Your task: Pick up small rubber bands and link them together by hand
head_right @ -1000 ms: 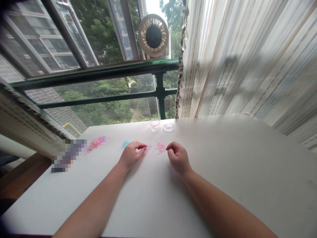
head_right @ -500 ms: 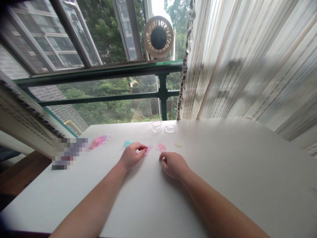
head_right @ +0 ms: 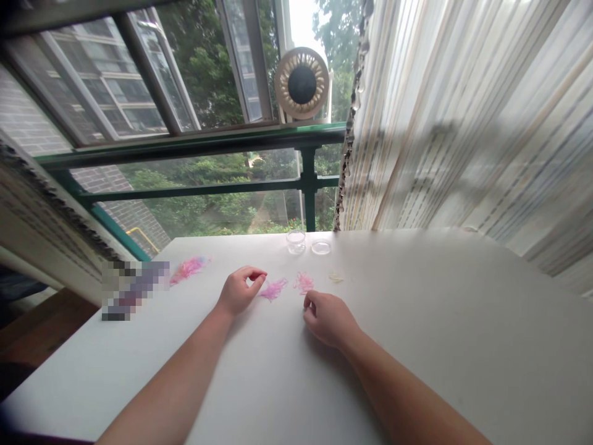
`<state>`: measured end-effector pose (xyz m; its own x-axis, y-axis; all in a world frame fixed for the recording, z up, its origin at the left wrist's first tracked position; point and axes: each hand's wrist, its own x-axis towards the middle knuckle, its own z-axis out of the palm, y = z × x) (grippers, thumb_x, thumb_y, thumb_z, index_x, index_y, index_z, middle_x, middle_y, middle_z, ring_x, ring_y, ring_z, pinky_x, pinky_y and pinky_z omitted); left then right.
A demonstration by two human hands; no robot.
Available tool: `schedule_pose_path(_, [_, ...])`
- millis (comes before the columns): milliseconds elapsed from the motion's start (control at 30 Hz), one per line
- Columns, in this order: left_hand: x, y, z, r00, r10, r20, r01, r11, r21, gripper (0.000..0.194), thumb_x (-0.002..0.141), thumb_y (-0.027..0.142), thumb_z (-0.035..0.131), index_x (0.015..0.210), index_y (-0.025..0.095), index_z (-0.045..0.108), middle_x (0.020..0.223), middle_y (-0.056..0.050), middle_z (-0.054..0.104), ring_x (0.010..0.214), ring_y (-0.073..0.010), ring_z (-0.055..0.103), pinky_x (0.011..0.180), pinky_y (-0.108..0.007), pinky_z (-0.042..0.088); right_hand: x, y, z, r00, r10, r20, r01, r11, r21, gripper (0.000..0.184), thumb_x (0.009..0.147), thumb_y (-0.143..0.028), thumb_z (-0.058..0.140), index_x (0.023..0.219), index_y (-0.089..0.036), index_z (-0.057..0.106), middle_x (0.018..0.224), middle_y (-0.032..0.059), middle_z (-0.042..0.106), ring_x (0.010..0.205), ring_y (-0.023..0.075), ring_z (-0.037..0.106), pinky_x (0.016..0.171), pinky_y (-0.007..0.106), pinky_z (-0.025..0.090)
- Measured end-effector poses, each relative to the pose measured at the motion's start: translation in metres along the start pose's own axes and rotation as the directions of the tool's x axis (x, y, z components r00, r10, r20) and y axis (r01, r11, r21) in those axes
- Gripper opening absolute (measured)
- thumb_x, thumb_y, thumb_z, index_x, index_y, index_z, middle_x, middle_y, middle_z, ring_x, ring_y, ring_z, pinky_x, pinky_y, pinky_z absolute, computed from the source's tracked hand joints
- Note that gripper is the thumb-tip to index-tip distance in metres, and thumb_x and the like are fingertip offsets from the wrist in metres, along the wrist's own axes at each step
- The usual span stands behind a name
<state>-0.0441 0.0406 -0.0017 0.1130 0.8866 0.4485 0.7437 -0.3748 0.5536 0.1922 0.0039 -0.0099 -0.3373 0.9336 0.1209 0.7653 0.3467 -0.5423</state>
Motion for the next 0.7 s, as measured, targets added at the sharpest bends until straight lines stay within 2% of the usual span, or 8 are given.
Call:
schedule_pose_path(300, [0.0002,0.0021,0.0002,0.999,0.033,-0.008,-0.033,0.999,0.013,0.015,0.076,0.026,0.053,0.077,0.018,0.066,0.072,-0.002,0.064,0.070,-0.0140,0.058,0.067,-0.025,0.046,-0.0004,0.0002,0.0004,1.000,-0.005,0.026,0.005,1.000,-0.012,0.013,0.073,-0.017,0.045,0.073,-0.019,0.058,0.069,0.0005,0.063,0.063,0.0127,0.052,0.055,0.023,0.025])
schedule_pose_path(700, [-0.0016,-0.0063,0.0031,0.995,0.008,-0.100,-0.004,0.999,0.046,0.016,0.077,0.027,0.052,0.076,0.018,0.065,0.070,-0.002,0.063,0.069,-0.0143,0.057,0.068,-0.026,0.045,0.0010,0.0032,0.0063,0.999,-0.047,0.005,0.047,0.999,0.000,0.010,0.071,-0.016,0.046,0.070,-0.019,0.056,0.065,-0.0009,0.060,0.060,0.0109,0.048,0.053,0.023,0.022])
